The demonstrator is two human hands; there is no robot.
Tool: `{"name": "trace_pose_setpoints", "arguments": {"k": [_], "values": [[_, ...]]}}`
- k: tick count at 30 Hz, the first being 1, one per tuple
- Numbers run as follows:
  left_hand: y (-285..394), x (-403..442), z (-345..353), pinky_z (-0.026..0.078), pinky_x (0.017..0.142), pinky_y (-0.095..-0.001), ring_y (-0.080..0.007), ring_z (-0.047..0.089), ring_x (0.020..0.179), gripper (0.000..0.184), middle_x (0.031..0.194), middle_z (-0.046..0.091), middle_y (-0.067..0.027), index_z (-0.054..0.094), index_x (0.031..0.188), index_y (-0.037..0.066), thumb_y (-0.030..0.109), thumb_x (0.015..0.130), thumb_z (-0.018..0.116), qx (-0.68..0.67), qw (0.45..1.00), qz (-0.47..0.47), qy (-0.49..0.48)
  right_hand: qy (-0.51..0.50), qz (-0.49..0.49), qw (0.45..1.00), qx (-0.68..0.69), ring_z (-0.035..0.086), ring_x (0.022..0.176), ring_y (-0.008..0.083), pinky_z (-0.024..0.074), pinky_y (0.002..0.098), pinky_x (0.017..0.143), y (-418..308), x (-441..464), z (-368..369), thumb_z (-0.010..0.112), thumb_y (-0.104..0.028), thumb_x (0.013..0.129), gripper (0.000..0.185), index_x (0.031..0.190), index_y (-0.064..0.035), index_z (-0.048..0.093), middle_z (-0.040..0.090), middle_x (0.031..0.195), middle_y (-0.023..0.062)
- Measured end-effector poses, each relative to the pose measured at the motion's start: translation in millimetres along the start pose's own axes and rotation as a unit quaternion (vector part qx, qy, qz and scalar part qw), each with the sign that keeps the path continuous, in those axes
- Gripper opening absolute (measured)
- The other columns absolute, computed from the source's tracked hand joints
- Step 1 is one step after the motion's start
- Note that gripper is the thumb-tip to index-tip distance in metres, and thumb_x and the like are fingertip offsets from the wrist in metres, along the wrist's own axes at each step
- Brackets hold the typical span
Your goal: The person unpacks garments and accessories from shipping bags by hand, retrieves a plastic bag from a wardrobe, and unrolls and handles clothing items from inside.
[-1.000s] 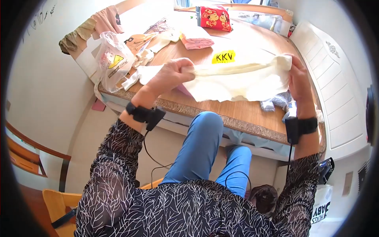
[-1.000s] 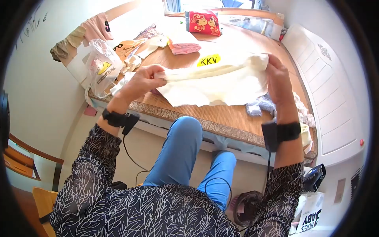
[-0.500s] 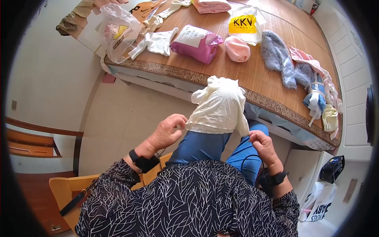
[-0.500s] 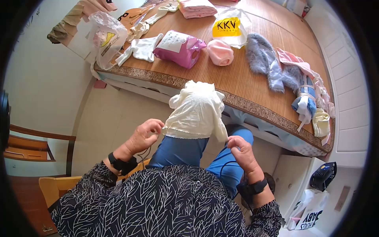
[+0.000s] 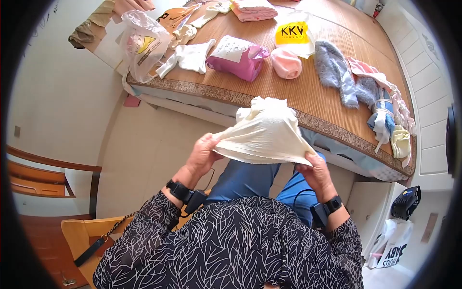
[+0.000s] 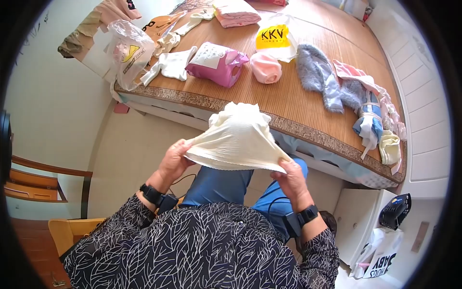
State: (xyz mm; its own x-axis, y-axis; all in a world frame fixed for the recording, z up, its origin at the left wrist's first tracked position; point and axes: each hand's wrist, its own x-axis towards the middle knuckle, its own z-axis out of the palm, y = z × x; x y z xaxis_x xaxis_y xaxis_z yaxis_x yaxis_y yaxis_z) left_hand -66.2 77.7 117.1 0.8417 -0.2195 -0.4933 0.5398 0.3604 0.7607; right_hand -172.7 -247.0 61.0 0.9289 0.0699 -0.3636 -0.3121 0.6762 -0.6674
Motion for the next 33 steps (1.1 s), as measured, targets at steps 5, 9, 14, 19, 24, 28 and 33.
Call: {"name": "trace_pose_setpoints", "arguments": {"k": [5, 9, 14, 19, 24, 28, 33], "values": [[27, -26, -28, 0.038, 0.045, -0.0214, -0.0061, 0.045, 0.051, 0.011, 0.075, 0.055, -0.003, 0.047, 0.09, 0.008, 0.017, 0.094, 0.053, 0.024, 0.991, 0.057, -0.115, 0.086, -0.058, 0.993, -0.063, 0.054, 0.068, 0.0087, 0.0441, 0.0227, 0.058, -23, -36, -14, 0.053, -0.013, 0.088, 0.03, 0.113, 0.002, 0.057, 0.062, 0.089, 0.0037], [16, -44, -37, 0.036, 0.043, -0.02, -0.0051, 0.044, 0.049, 0.015, 0.072, 0.055, -0.0017, 0.048, 0.09, 0.008, 0.021, 0.095, 0.054, 0.097, 0.994, 0.029, -0.051, 0.127, -0.025, 0.983, -0.131, 0.054, 0.063, 0.0077, 0.044, 0.0206, 0.055, -13, -62, -12, 0.057, -0.018, 0.09, 0.028, 0.111, 0.0004, 0.06, 0.063, 0.083, 0.0021], [-16, -48, -44, 0.037, 0.045, -0.0183, -0.003, 0.046, 0.053, 0.016, 0.071, 0.055, 0.0012, 0.051, 0.089, 0.008, 0.023, 0.095, 0.056, 0.111, 0.991, -0.033, -0.072, 0.108, 0.034, 0.98, -0.164, 0.054, 0.061, 0.006, 0.0425, 0.019, 0.053, 12, -77, -13, 0.06, -0.025, 0.091, 0.028, 0.105, -0.0017, 0.064, 0.063, 0.08, 0.0009], [-13, -51, -37, 0.042, 0.049, -0.0174, -0.0027, 0.049, 0.056, 0.017, 0.073, 0.056, 0.0022, 0.053, 0.091, 0.008, 0.025, 0.095, 0.054, 0.153, 0.986, -0.035, -0.057, 0.099, 0.031, 0.976, -0.192, 0.053, 0.061, 0.0057, 0.0417, 0.0186, 0.053, -1, -72, 0, 0.059, -0.024, 0.091, 0.027, 0.105, -0.0015, 0.064, 0.063, 0.079, 0.0008], [-7, -58, -39, 0.043, 0.051, -0.018, -0.0031, 0.05, 0.059, 0.018, 0.075, 0.057, 0.0021, 0.054, 0.091, 0.008, 0.025, 0.095, 0.054, 0.143, 0.986, -0.037, -0.077, 0.088, 0.023, 0.968, -0.234, 0.052, 0.058, 0.0052, 0.0388, 0.0179, 0.051, -9, -75, 6, 0.058, -0.023, 0.09, 0.026, 0.103, -0.0021, 0.065, 0.062, 0.075, 0.0004], [-10, -62, -59, 0.042, 0.051, -0.0185, -0.0036, 0.05, 0.06, 0.019, 0.077, 0.057, 0.0017, 0.054, 0.093, 0.007, 0.026, 0.093, 0.057, 0.156, 0.982, -0.072, -0.082, 0.114, 0.033, 0.96, -0.254, 0.052, 0.059, 0.0054, 0.0395, 0.0181, 0.053, -4, -84, -1, 0.057, -0.023, 0.09, 0.025, 0.103, -0.0023, 0.065, 0.062, 0.075, -0.0002], [-29, -59, -69, 0.048, 0.068, -0.0217, -0.0071, 0.056, 0.075, 0.023, 0.086, 0.06, -0.0003, 0.054, 0.101, 0.004, 0.024, 0.091, 0.061, 0.13, 0.985, -0.075, -0.08, 0.101, 0.053, 0.959, -0.259, 0.052, 0.063, 0.005, 0.0416, 0.0196, 0.055, 0, -90, 4, 0.058, -0.023, 0.089, 0.024, 0.1, -0.0029, 0.064, 0.061, 0.077, -0.0017]]}}
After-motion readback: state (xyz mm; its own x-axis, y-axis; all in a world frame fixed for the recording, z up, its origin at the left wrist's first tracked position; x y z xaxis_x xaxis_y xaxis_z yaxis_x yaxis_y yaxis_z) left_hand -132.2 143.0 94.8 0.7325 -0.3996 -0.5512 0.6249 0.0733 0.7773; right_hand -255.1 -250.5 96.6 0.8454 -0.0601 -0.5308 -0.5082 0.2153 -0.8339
